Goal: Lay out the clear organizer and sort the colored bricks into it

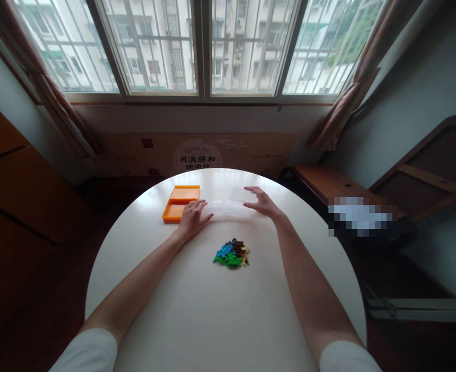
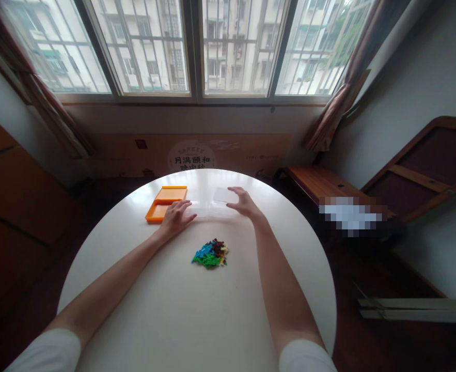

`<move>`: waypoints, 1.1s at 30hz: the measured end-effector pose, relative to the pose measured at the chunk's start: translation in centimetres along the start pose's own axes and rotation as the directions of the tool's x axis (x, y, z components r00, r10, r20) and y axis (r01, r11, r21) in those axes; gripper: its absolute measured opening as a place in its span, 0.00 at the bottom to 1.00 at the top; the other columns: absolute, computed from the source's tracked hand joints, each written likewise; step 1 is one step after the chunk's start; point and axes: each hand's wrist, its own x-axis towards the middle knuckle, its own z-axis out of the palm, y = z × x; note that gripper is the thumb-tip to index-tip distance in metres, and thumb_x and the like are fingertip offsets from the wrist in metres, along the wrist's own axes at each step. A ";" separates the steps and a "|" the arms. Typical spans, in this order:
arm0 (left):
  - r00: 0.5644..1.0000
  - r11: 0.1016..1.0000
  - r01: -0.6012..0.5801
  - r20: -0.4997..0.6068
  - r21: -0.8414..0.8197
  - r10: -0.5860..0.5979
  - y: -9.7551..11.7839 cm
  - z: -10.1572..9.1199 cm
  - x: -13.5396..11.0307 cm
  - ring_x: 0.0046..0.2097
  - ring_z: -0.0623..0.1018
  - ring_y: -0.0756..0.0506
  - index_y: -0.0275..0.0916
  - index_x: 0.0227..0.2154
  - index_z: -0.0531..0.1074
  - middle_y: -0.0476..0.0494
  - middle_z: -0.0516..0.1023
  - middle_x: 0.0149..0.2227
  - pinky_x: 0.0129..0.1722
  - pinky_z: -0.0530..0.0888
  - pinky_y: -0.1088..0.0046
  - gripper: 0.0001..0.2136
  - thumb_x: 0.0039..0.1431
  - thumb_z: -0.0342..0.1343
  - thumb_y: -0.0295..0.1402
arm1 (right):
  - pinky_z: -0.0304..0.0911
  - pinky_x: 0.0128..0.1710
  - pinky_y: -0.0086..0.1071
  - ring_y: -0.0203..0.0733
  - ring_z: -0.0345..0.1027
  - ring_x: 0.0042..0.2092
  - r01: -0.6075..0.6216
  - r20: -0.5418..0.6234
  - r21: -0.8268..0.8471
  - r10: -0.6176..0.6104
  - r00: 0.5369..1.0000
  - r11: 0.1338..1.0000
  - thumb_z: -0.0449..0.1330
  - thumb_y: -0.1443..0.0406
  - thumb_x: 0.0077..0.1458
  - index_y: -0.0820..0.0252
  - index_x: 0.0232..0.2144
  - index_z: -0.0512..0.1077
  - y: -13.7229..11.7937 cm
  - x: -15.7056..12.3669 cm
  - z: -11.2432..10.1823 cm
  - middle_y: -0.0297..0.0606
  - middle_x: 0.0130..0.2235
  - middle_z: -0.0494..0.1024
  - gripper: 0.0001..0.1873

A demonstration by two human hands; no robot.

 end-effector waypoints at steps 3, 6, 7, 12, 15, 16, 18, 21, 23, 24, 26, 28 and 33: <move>1.000 1.000 0.004 0.004 -0.003 -0.004 0.2 -0.1 0.0 0.51 0.69 0.39 0.39 0.48 0.69 0.41 0.71 0.53 0.51 0.66 0.59 0.21 0.56 0.52 0.45 | 0.58 0.54 0.46 0.51 0.61 0.54 -0.065 -0.122 -0.043 0.060 0.991 0.997 0.63 0.66 0.42 0.56 0.55 0.63 1.9 -1.0 -3.1 0.44 0.54 0.64 0.35; 1.000 1.000 0.010 0.005 -0.011 -0.010 0.3 -0.2 0.0 0.51 0.69 0.39 0.39 0.49 0.69 0.41 0.71 0.53 0.51 0.66 0.59 0.21 0.56 0.52 0.44 | 0.59 0.54 0.48 0.54 0.59 0.55 -0.203 -0.137 -0.060 0.194 0.971 0.977 0.63 0.66 0.39 0.54 0.57 0.60 3.5 -2.1 -5.0 0.44 0.53 0.63 0.39; 1.000 1.000 0.013 0.007 -0.011 -0.013 0.4 -0.2 -0.1 0.52 0.69 0.38 0.39 0.49 0.69 0.41 0.71 0.53 0.51 0.66 0.59 0.21 0.56 0.52 0.44 | 0.59 0.53 0.48 0.55 0.59 0.55 -0.239 -0.140 -0.048 0.230 0.963 0.970 0.63 0.66 0.39 0.53 0.57 0.60 3.8 -2.3 -5.2 0.44 0.53 0.62 0.40; 1.000 1.000 -0.018 0.004 0.019 0.018 0.4 -0.4 -0.2 0.56 0.65 0.37 0.40 0.50 0.68 0.40 0.69 0.55 0.54 0.63 0.57 0.20 0.57 0.51 0.42 | 0.61 0.52 0.47 0.54 0.60 0.55 -0.209 -0.068 0.141 0.220 0.973 0.968 0.65 0.63 0.40 0.55 0.56 0.62 2.2 -2.1 -4.0 0.46 0.55 0.61 0.38; 0.990 0.990 -0.137 0.040 0.015 0.136 0.7 -0.6 -0.3 0.60 0.61 0.39 0.42 0.53 0.65 0.43 0.64 0.58 0.57 0.59 0.58 0.19 0.61 0.47 0.39 | 0.63 0.50 0.47 0.54 0.61 0.55 -0.183 0.023 0.250 0.183 0.983 0.951 0.66 0.61 0.41 0.57 0.55 0.62 0.2 -1.3 -2.5 0.49 0.56 0.62 0.38; 0.981 0.983 -0.186 0.065 0.004 0.185 1.0 -0.7 -0.2 0.61 0.60 0.40 0.43 0.55 0.64 0.44 0.63 0.59 0.58 0.58 0.58 0.19 0.62 0.46 0.38 | 0.62 0.51 0.47 0.53 0.61 0.55 -0.177 0.045 0.282 0.171 0.984 0.943 0.66 0.60 0.42 0.57 0.56 0.62 -0.3 -1.1 -2.0 0.49 0.56 0.63 0.38; 0.954 0.961 -0.275 0.118 -0.027 0.277 1.6 -0.9 -0.1 0.62 0.59 0.42 0.44 0.57 0.61 0.45 0.61 0.61 0.59 0.56 0.59 0.20 0.63 0.43 0.37 | 0.61 0.52 0.48 0.52 0.63 0.54 -0.172 0.077 0.338 0.155 0.985 0.925 0.66 0.59 0.42 0.58 0.56 0.62 -0.8 -0.8 -0.9 0.50 0.55 0.65 0.38; 0.913 0.930 -0.360 0.177 -0.071 0.367 2.9 -1.1 0.0 0.63 0.58 0.43 0.44 0.60 0.57 0.45 0.59 0.62 0.60 0.54 0.60 0.21 0.65 0.40 0.37 | 0.62 0.52 0.47 0.52 0.64 0.53 -0.204 0.086 0.369 0.185 0.979 0.907 0.67 0.58 0.42 0.62 0.56 0.62 -0.6 -0.6 0.2 0.53 0.54 0.66 0.39; 0.897 0.921 -0.381 0.206 -0.089 0.391 3.6 -1.2 0.0 0.63 0.57 0.43 0.44 0.60 0.55 0.45 0.58 0.62 0.61 0.53 0.59 0.22 0.64 0.41 0.39 | 0.63 0.50 0.47 0.52 0.64 0.52 -0.233 0.076 0.358 0.220 0.973 0.904 0.67 0.58 0.42 0.64 0.55 0.62 -0.1 -0.6 0.4 0.54 0.54 0.66 0.39; 0.894 0.920 -0.381 0.217 -0.095 0.393 3.8 -1.3 0.0 0.64 0.56 0.42 0.45 0.61 0.55 0.45 0.58 0.62 0.62 0.53 0.58 0.23 0.64 0.43 0.40 | 0.64 0.50 0.47 0.52 0.64 0.52 -0.247 0.072 0.349 0.237 0.969 0.904 0.67 0.58 0.42 0.63 0.55 0.63 0.2 -0.6 0.3 0.53 0.54 0.66 0.39; 0.894 0.922 -0.372 0.228 -0.102 0.386 4.1 -1.4 -0.1 0.64 0.56 0.41 0.45 0.61 0.54 0.44 0.58 0.62 0.62 0.53 0.57 0.25 0.62 0.45 0.42 | 0.65 0.48 0.47 0.52 0.65 0.52 -0.278 0.065 0.334 0.272 0.960 0.901 0.66 0.58 0.42 0.61 0.55 0.63 0.5 -0.8 -0.4 0.52 0.54 0.66 0.38; 0.894 0.921 -0.374 0.222 -0.109 0.389 4.2 -1.5 -0.1 0.64 0.56 0.41 0.44 0.61 0.54 0.44 0.57 0.63 0.62 0.52 0.57 0.26 0.61 0.46 0.43 | 0.66 0.47 0.47 0.52 0.66 0.50 -0.315 0.051 0.310 0.315 0.948 0.897 0.66 0.59 0.42 0.60 0.55 0.63 0.8 -1.1 -1.3 0.51 0.54 0.66 0.37; 0.875 0.905 -0.409 0.231 -0.118 0.426 4.4 -1.2 0.4 0.64 0.55 0.40 0.46 0.60 0.56 0.45 0.56 0.63 0.63 0.50 0.56 0.28 0.58 0.50 0.45 | 0.67 0.46 0.46 0.53 0.67 0.48 -0.384 -0.014 0.218 0.396 0.918 0.897 0.65 0.62 0.41 0.64 0.57 0.61 1.1 -1.6 -2.9 0.53 0.52 0.66 0.40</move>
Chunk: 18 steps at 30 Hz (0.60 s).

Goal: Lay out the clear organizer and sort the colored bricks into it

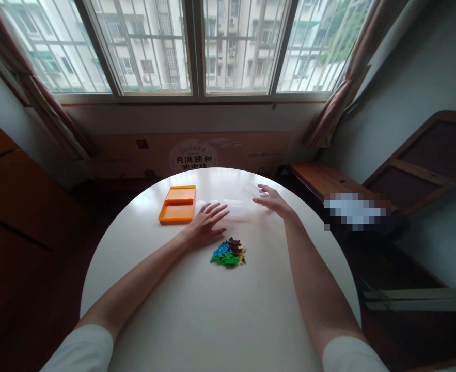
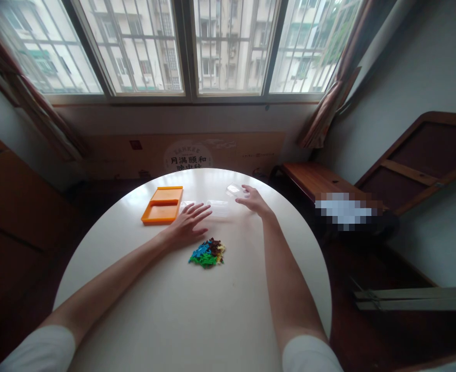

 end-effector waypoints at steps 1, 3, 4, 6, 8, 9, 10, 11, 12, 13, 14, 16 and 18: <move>1.000 1.000 0.000 0.006 0.000 0.000 0.1 0.1 0.3 0.64 0.55 0.40 0.47 0.60 0.56 0.46 0.56 0.63 0.63 0.50 0.56 0.27 0.58 0.50 0.45 | 0.67 0.45 0.45 0.52 0.67 0.47 -0.009 -0.013 -0.029 0.008 1.000 1.000 0.65 0.62 0.40 0.64 0.57 0.60 0.0 0.0 0.0 0.52 0.52 0.65 0.40; 1.000 1.000 0.009 0.010 -0.001 -0.009 0.3 0.3 0.9 0.64 0.55 0.40 0.47 0.60 0.56 0.46 0.55 0.63 0.63 0.51 0.56 0.27 0.58 0.50 0.45 | 0.68 0.45 0.43 0.51 0.67 0.47 -0.023 -0.030 -0.078 0.020 0.999 0.997 0.65 0.63 0.39 0.61 0.56 0.61 0.1 0.1 0.4 0.51 0.52 0.63 0.40; 1.000 1.000 0.019 0.005 0.000 -0.019 0.5 0.4 1.2 0.64 0.55 0.40 0.47 0.60 0.56 0.46 0.55 0.63 0.63 0.51 0.56 0.27 0.58 0.49 0.46 | 0.68 0.44 0.42 0.50 0.67 0.46 -0.028 -0.031 -0.087 0.026 0.999 0.996 0.65 0.63 0.39 0.60 0.56 0.61 0.1 0.2 0.7 0.51 0.53 0.62 0.39; 0.999 0.999 0.045 -0.012 0.004 -0.045 0.8 0.8 1.6 0.64 0.56 0.39 0.47 0.60 0.56 0.45 0.56 0.63 0.62 0.51 0.55 0.27 0.59 0.48 0.46 | 0.68 0.44 0.41 0.50 0.67 0.47 -0.023 -0.015 -0.072 0.022 1.000 0.997 0.65 0.62 0.40 0.59 0.55 0.62 0.1 0.4 1.3 0.50 0.53 0.61 0.38; 0.997 0.997 0.076 -0.029 0.010 -0.075 1.0 1.2 1.9 0.63 0.57 0.39 0.46 0.60 0.57 0.45 0.58 0.63 0.62 0.50 0.54 0.26 0.59 0.47 0.47 | 0.68 0.45 0.42 0.50 0.67 0.48 0.007 0.018 -0.063 -0.006 1.000 0.998 0.65 0.62 0.40 0.59 0.55 0.62 0.1 0.6 1.7 0.49 0.51 0.63 0.37; 0.995 0.995 0.094 -0.038 0.014 -0.094 1.1 1.3 1.9 0.63 0.57 0.39 0.46 0.59 0.57 0.46 0.58 0.62 0.62 0.50 0.53 0.26 0.59 0.46 0.47 | 0.67 0.46 0.42 0.51 0.66 0.49 0.030 0.035 -0.077 -0.028 0.999 0.997 0.65 0.62 0.40 0.60 0.55 0.61 0.2 0.7 1.7 0.49 0.51 0.64 0.38; 0.993 0.993 0.113 -0.045 0.017 -0.112 1.1 1.5 1.8 0.63 0.57 0.39 0.46 0.59 0.58 0.46 0.59 0.62 0.62 0.50 0.53 0.26 0.59 0.46 0.47 | 0.65 0.48 0.43 0.51 0.65 0.50 0.060 0.053 -0.107 -0.055 0.997 0.992 0.65 0.63 0.40 0.61 0.55 0.62 0.3 0.8 1.6 0.49 0.50 0.65 0.38; 0.990 0.991 0.132 -0.051 0.019 -0.131 1.1 1.7 1.8 0.63 0.57 0.39 0.47 0.59 0.58 0.46 0.59 0.62 0.62 0.50 0.52 0.26 0.59 0.46 0.47 | 0.64 0.50 0.43 0.52 0.65 0.51 0.094 0.073 -0.147 -0.083 0.994 0.985 0.65 0.64 0.39 0.63 0.55 0.62 0.5 0.9 1.4 0.49 0.50 0.65 0.38; 0.987 0.988 0.150 -0.057 0.021 -0.149 1.2 1.8 1.7 0.63 0.57 0.38 0.47 0.59 0.58 0.46 0.60 0.62 0.62 0.49 0.52 0.26 0.59 0.47 0.47 | 0.62 0.52 0.43 0.52 0.64 0.52 0.126 0.096 -0.190 -0.109 0.989 0.974 0.65 0.66 0.38 0.64 0.55 0.62 0.6 0.9 1.2 0.49 0.51 0.66 0.38; 0.984 0.986 0.166 -0.061 0.021 -0.164 1.2 1.9 1.6 0.63 0.57 0.38 0.47 0.59 0.58 0.46 0.60 0.62 0.62 0.49 0.52 0.26 0.59 0.47 0.47 | 0.60 0.54 0.42 0.52 0.63 0.52 0.154 0.121 -0.230 -0.129 0.984 0.961 0.64 0.68 0.38 0.64 0.55 0.63 0.8 0.9 0.9 0.49 0.51 0.66 0.38; 0.982 0.984 0.179 -0.066 0.021 -0.177 1.2 2.0 1.5 0.63 0.56 0.38 0.47 0.59 0.58 0.46 0.60 0.62 0.62 0.49 0.52 0.26 0.58 0.48 0.47 | 0.58 0.55 0.41 0.51 0.63 0.53 0.176 0.147 -0.264 -0.141 0.979 0.948 0.63 0.69 0.37 0.64 0.54 0.63 1.0 0.9 0.6 0.49 0.52 0.65 0.38; 0.978 0.980 0.200 -0.072 0.020 -0.198 1.2 2.1 1.4 0.64 0.55 0.38 0.47 0.59 0.58 0.46 0.60 0.62 0.63 0.47 0.51 0.26 0.58 0.49 0.47 | 0.57 0.56 0.40 0.51 0.61 0.55 0.195 0.195 -0.311 -0.138 0.971 0.930 0.63 0.71 0.37 0.62 0.54 0.64 1.3 0.9 0.2 0.47 0.53 0.65 0.37; 0.973 0.975 0.221 -0.079 0.018 -0.219 1.2 2.1 1.4 0.64 0.54 0.37 0.48 0.59 0.57 0.46 0.59 0.62 0.63 0.46 0.50 0.27 0.57 0.49 0.46 | 0.58 0.56 0.40 0.51 0.61 0.55 0.194 0.231 -0.350 -0.116 0.966 0.916 0.62 0.71 0.37 0.58 0.54 0.64 1.4 0.8 0.1 0.45 0.53 0.65 0.38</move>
